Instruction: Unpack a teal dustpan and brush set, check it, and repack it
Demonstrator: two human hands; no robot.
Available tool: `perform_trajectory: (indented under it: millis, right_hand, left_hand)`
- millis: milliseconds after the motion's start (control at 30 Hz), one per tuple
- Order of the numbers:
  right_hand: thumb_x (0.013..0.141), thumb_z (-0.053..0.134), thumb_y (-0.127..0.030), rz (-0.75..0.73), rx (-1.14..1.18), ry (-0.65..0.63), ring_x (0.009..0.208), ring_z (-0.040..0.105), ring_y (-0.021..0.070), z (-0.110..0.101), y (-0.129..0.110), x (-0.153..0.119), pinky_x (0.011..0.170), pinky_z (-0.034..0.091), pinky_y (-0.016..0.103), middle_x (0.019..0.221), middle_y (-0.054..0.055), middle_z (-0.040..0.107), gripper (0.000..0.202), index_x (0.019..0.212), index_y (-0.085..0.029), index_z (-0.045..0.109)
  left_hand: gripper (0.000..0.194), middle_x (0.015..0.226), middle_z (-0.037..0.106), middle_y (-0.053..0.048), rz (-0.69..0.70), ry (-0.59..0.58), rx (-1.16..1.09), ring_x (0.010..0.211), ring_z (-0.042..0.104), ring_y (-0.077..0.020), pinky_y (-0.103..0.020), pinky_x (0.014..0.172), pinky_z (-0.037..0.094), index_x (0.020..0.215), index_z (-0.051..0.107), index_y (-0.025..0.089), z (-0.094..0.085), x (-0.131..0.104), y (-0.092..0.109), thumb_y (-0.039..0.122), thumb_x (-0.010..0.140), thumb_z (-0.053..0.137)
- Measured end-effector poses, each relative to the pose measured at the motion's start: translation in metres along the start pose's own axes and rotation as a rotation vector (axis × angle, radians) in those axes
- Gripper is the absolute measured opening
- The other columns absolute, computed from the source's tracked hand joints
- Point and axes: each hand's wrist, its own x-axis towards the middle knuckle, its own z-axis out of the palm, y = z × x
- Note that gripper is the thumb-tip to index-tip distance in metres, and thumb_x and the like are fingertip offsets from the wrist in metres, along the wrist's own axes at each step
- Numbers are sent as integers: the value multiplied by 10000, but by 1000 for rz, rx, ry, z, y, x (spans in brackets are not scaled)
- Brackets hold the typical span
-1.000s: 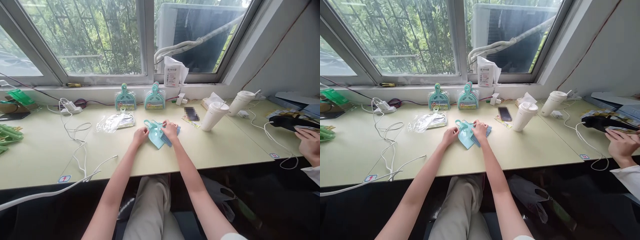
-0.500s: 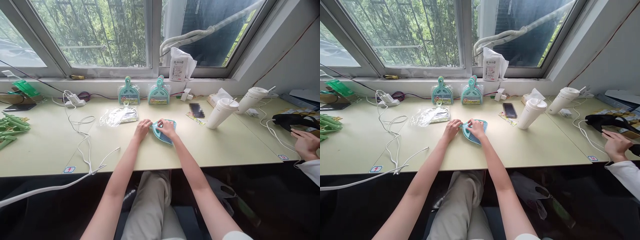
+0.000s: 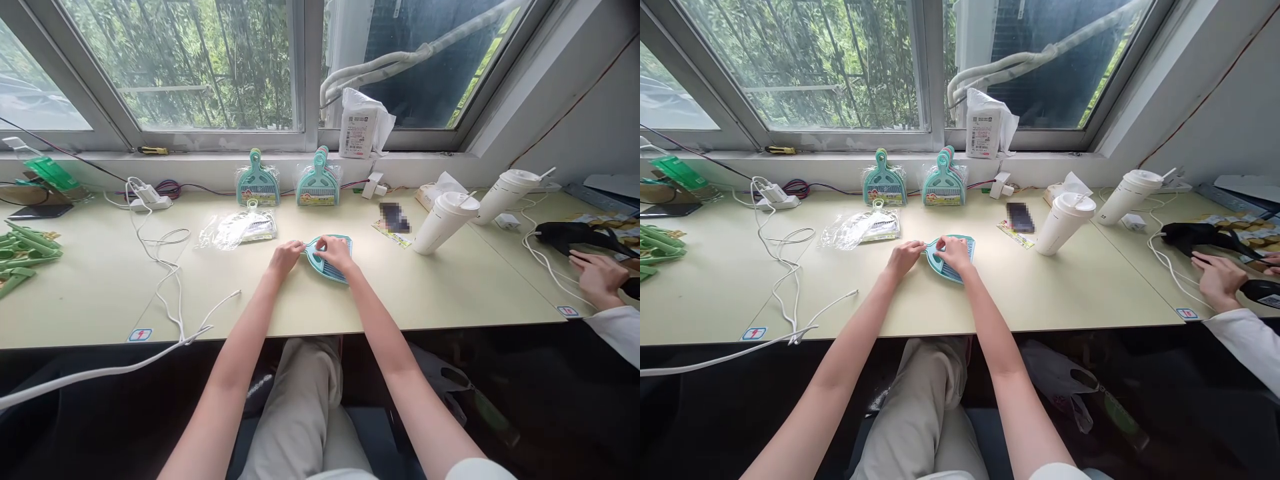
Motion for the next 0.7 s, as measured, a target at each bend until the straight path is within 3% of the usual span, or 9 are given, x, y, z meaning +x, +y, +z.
perform_trajectory:
  millis: [133,267,367,433,467,500,600,633,700]
  right_hand:
    - [750,646,-298,-4,-10,-9,858,616,195,3,2,1,812,298,340,890,1,711,98,803,-224,610]
    - [725,635,-280,-3,-25,29,878,620,196,5,1,1,832,319,339,886,-8,703,109,806,-226,587]
    - [723,623,-291,28,0,81,865,624,193,4,-7,-1,831,351,328,894,-13,696,133,829,-237,564]
    - [756,592,-309,61,28,173,870,626,192,4,-15,-4,823,377,316,921,-2,690,137,870,-245,550]
    - [778,569,-317,81,38,233,884,625,193,4,-18,-4,818,391,309,942,9,685,138,894,-247,544]
    - [800,544,-325,103,47,291,902,622,194,6,-21,-5,813,403,303,963,22,679,142,919,-247,539]
    - [853,470,-336,148,96,361,898,619,185,7,-22,-1,792,437,287,1014,46,662,179,998,-247,527]
    - [871,440,-333,156,119,360,879,620,180,5,-18,2,790,445,286,1026,51,660,197,1025,-245,525]
    - [902,373,-316,193,136,394,895,615,184,-3,-4,7,823,450,302,1064,78,651,248,1074,-229,528]
  left_hand:
    - [370,996,679,-83,-31,-21,-24,885,651,-196,-288,707,507,1023,688,212,1,-1,0,13,820,450]
    - [362,1061,669,-82,-64,24,-104,1012,621,-211,-312,797,510,1011,687,221,3,-2,0,22,822,451]
    - [369,1231,597,-87,-220,237,-290,1179,533,-230,-365,941,464,1094,655,235,0,3,3,56,824,478]
    - [428,1345,509,-98,-365,397,-535,1258,467,-240,-400,1013,417,1249,559,244,-4,8,8,137,836,520]
    - [458,1352,498,-107,-431,402,-708,1252,474,-245,-413,1013,416,1303,507,245,-6,11,12,199,848,530]
    - [473,1329,515,-114,-482,342,-900,1218,506,-249,-421,993,432,1331,475,242,-7,13,16,268,862,527]
    - [510,1233,584,-107,-501,5,-1359,1115,579,-251,-401,927,475,1311,490,232,-6,16,26,384,832,577]
    - [537,1226,590,-101,-492,-60,-1435,1116,577,-253,-387,927,474,1295,504,228,-4,16,28,377,794,629]
    - [590,1216,597,-88,-532,-53,-1500,1123,569,-245,-356,931,470,1263,522,225,0,15,26,318,713,714]
